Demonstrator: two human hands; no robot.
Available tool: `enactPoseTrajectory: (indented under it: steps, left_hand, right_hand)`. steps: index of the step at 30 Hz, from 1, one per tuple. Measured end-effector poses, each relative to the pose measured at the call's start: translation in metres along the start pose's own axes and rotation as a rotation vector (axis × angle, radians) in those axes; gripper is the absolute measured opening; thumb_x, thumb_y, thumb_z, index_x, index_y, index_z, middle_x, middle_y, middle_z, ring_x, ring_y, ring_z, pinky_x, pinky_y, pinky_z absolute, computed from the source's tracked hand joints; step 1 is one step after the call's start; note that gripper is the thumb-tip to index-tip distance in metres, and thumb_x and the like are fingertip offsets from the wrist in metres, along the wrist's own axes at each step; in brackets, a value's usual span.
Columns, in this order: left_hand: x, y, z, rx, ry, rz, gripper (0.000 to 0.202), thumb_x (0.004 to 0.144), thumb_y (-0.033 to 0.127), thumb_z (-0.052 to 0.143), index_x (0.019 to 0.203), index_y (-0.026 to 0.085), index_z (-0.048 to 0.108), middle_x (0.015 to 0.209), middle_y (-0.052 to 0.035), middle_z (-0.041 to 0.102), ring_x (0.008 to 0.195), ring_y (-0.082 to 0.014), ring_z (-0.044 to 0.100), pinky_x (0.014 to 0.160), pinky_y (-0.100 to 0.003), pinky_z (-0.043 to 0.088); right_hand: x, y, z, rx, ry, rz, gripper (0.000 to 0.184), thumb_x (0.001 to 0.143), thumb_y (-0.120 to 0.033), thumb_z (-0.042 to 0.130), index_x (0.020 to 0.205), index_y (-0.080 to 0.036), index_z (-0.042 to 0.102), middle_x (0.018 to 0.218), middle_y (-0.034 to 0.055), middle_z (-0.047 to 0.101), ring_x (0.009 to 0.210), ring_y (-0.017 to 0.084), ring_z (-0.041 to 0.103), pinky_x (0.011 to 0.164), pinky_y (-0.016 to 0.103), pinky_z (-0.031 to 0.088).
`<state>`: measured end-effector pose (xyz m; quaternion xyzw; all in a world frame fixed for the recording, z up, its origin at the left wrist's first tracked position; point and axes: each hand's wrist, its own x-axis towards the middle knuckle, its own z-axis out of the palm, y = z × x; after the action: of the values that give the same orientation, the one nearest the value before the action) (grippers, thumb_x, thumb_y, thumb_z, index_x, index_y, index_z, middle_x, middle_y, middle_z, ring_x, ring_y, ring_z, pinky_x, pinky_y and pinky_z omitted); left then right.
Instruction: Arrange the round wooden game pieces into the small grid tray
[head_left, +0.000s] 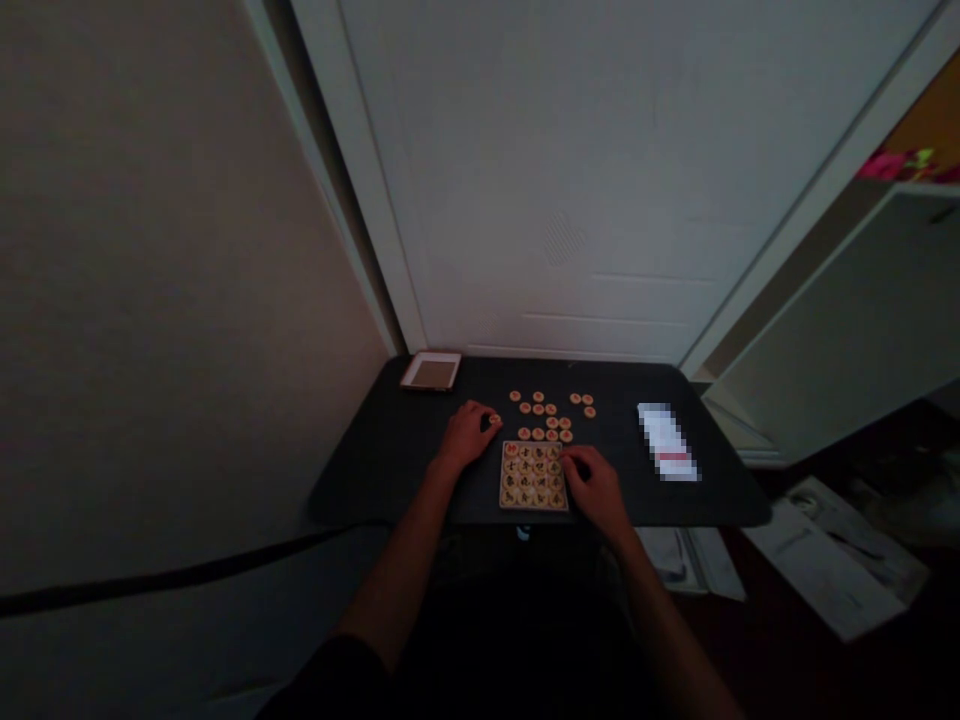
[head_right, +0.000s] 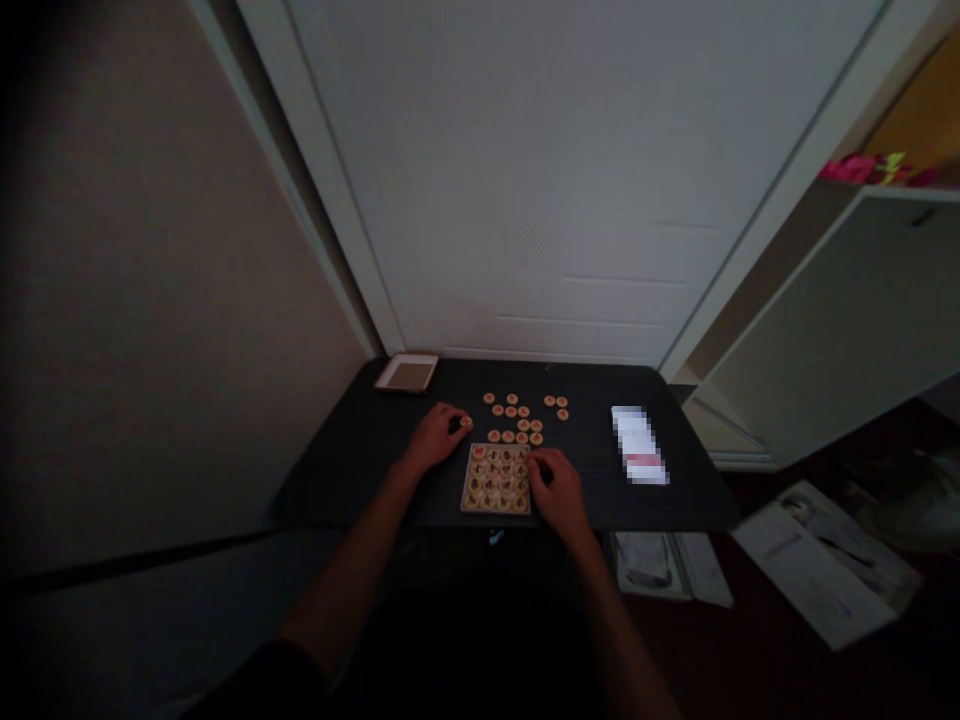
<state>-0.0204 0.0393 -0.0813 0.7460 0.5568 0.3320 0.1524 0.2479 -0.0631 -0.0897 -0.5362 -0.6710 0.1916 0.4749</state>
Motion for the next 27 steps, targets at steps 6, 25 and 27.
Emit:
enactPoseTrajectory:
  steps: [6,25,27]
  left_hand:
    - [-0.008,0.019,-0.012,-0.181,0.054,-0.086,0.026,0.089,0.034,0.067,0.111,0.020,0.067,0.097,-0.0054,0.074,0.080,-0.0177,0.071,0.075,-0.031,0.058]
    - [-0.063,0.108,0.002,-0.815,-0.245,-0.045,0.030,0.090,0.035,0.065,0.115,0.019,0.073,0.118,-0.0090,0.075,0.108,-0.0245,0.071,0.099,-0.038,0.055]
    - [-0.065,0.105,0.003,-0.815,-0.208,-0.066,0.029,0.089,0.036,0.067,0.110,0.018,0.073,0.112,-0.0089,0.076,0.104,-0.0239,0.072,0.096,-0.036,0.056]
  right_hand:
    - [0.000,-0.002,-0.001,0.023,0.011,-0.006,0.023,0.094,-0.036,0.056,0.100,-0.023,0.073,0.100,0.0085,0.073,0.093,0.024,0.068,0.087,0.039,0.053]
    - [0.008,-0.050,-0.002,0.179,-0.062,-0.040,0.020,0.094,-0.038,0.062,0.105,-0.025,0.071,0.098,0.0052,0.071,0.089,0.022,0.067,0.083,0.036,0.054]
    - [0.007,-0.049,-0.002,0.194,-0.095,-0.023,0.022,0.093,-0.040,0.063,0.108,-0.026,0.071,0.101,0.0054,0.072,0.090,0.023,0.067,0.084,0.037,0.055]
